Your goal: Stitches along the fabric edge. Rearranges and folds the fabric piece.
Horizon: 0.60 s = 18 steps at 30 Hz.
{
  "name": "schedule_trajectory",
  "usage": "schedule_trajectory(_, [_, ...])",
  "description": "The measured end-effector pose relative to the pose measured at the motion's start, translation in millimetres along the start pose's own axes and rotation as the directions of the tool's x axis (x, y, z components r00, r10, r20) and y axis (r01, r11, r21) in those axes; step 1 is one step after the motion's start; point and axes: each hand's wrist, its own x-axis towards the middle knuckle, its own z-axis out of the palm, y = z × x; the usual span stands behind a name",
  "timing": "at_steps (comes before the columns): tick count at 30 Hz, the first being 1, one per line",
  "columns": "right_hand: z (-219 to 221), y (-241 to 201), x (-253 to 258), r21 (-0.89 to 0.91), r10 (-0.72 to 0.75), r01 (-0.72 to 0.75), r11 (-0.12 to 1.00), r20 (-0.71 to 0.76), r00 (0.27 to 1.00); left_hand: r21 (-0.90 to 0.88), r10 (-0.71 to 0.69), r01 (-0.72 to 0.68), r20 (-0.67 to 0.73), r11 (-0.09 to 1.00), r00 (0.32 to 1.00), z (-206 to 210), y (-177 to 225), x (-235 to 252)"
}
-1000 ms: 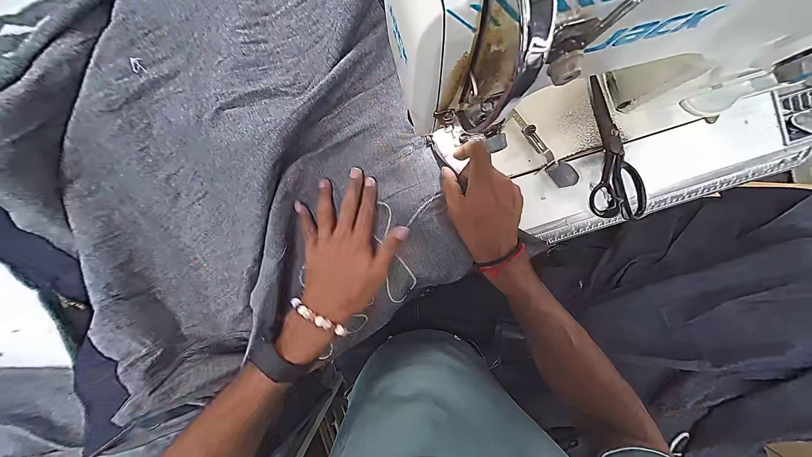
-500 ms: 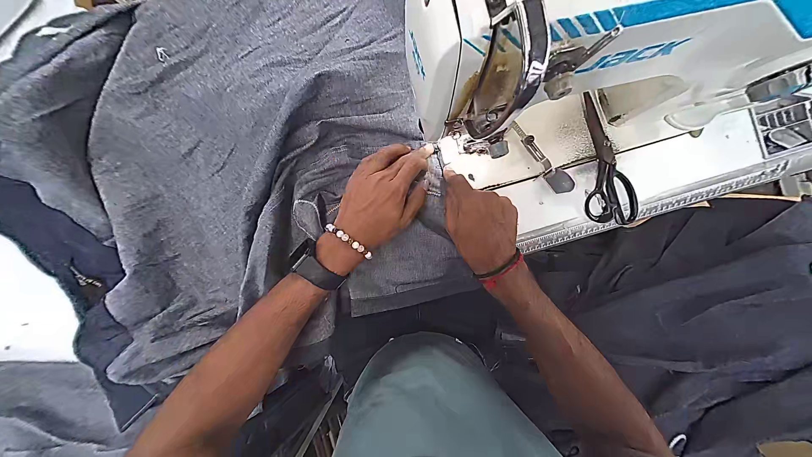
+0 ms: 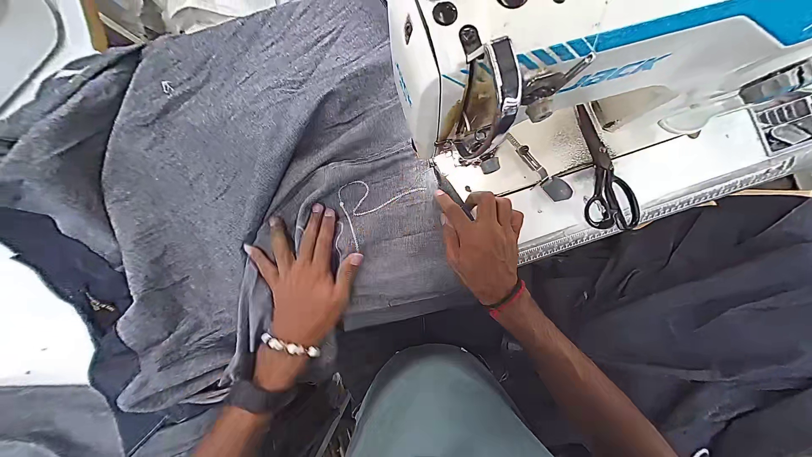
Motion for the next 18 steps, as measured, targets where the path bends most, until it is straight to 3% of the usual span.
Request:
schedule_trajectory(3, [0, -1, -1, -0.013, 0.016, -0.016, 1.000, 0.034, 0.999, 0.028, 0.228, -0.231, 0.082, 0.973, 0.970, -4, -70, 36])
schedule_trajectory(6, [-5, -1, 3, 0.041, -0.014, 0.010, 0.999, 0.095, 0.995, 0.117, 0.203, -0.244, 0.281, 0.963, 0.938, -46, -67, 75])
schedule_trajectory(7, [-9, 3, 4, 0.119, -0.026, 0.015, 0.993, 0.093, 0.995, 0.083, 0.231, -0.260, 0.258, 0.962, 0.938, -59, -46, 82])
schedule_trajectory(9, [-21, 21, 11, 0.283, 0.008, -0.008, 0.959, 0.003, 1.000, -0.094, 0.338, -0.330, 0.083, 0.939, 0.938, -69, 11, 91])
schedule_trajectory(11, [-36, 48, 18, 0.262, 0.102, -0.078, 0.962, -0.079, 0.992, -0.356, 0.353, -0.365, -0.101, 0.860, 0.930, -54, 64, 98])
schedule_trajectory(12, [-44, 65, 21, 0.208, 0.131, -0.111, 0.972, -0.087, 0.988, -0.407, 0.359, -0.377, -0.123, 0.832, 0.925, -40, 81, 100])
schedule_trajectory(15, [-61, 108, 29, 0.117, 0.108, -0.109, 0.987, 0.014, 0.994, -0.270, 0.446, -0.484, -0.192, 0.832, 0.874, 9, 85, 108])
schedule_trajectory(18, [-61, 117, 30, 0.186, -0.026, 0.003, 0.983, 0.124, 0.992, -0.233, 0.523, -0.565, -0.221, 0.791, 0.823, 19, 70, 113])
